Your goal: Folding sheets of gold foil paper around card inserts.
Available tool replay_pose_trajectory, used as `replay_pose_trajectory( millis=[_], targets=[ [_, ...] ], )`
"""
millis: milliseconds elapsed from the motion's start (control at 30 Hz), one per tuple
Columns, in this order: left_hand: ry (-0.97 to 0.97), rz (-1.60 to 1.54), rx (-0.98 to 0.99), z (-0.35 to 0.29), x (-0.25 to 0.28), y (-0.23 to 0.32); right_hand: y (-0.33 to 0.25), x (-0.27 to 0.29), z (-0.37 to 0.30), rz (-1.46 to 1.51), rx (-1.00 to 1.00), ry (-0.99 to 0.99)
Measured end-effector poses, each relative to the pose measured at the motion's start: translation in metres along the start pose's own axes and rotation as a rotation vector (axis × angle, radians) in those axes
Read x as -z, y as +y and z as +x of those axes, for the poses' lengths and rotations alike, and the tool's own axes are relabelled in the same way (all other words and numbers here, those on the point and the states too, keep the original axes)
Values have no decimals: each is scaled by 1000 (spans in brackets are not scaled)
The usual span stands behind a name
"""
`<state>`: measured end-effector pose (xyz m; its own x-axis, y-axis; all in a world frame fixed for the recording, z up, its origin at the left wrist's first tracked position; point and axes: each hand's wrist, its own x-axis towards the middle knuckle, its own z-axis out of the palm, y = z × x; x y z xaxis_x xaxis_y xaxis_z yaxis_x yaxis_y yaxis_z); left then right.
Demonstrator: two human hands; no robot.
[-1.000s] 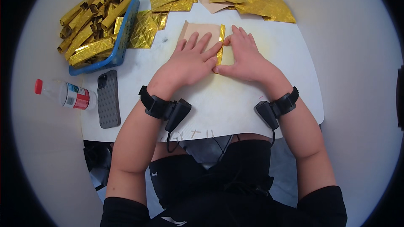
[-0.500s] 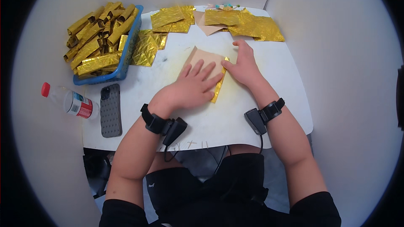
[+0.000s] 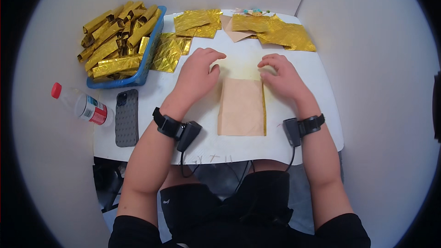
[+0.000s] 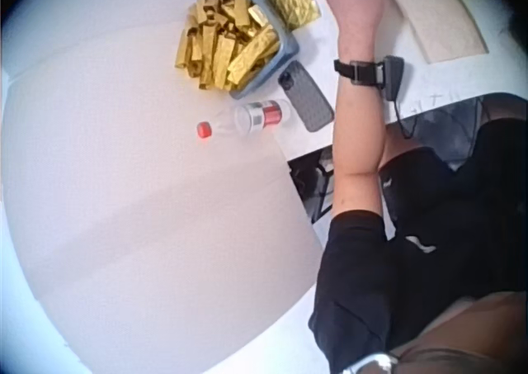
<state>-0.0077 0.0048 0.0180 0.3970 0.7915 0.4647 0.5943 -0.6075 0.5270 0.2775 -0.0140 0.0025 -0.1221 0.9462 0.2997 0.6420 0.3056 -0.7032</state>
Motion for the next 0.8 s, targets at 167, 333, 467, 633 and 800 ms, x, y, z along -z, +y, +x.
replay_pose_trajectory(
  millis=[167,333,467,633,800],
  targets=[
    [-203,-110,4,-2,-1,-18,-19,24,-2,-92,-27,-315],
    [-313,-17,-48,-6,-9,-15,-15,15,-2,-157,-13,-322],
    [-301,-14,-23,-5,-12,-11,-10,10,-3,-132,-23,-290],
    [-307,-34,-48,-4,-10,-11,-8,8,-1,-116,-34,-276],
    [-325,-64,43,-1,-13,-12,-1,2,1,-29,-91,-266]
  ],
)
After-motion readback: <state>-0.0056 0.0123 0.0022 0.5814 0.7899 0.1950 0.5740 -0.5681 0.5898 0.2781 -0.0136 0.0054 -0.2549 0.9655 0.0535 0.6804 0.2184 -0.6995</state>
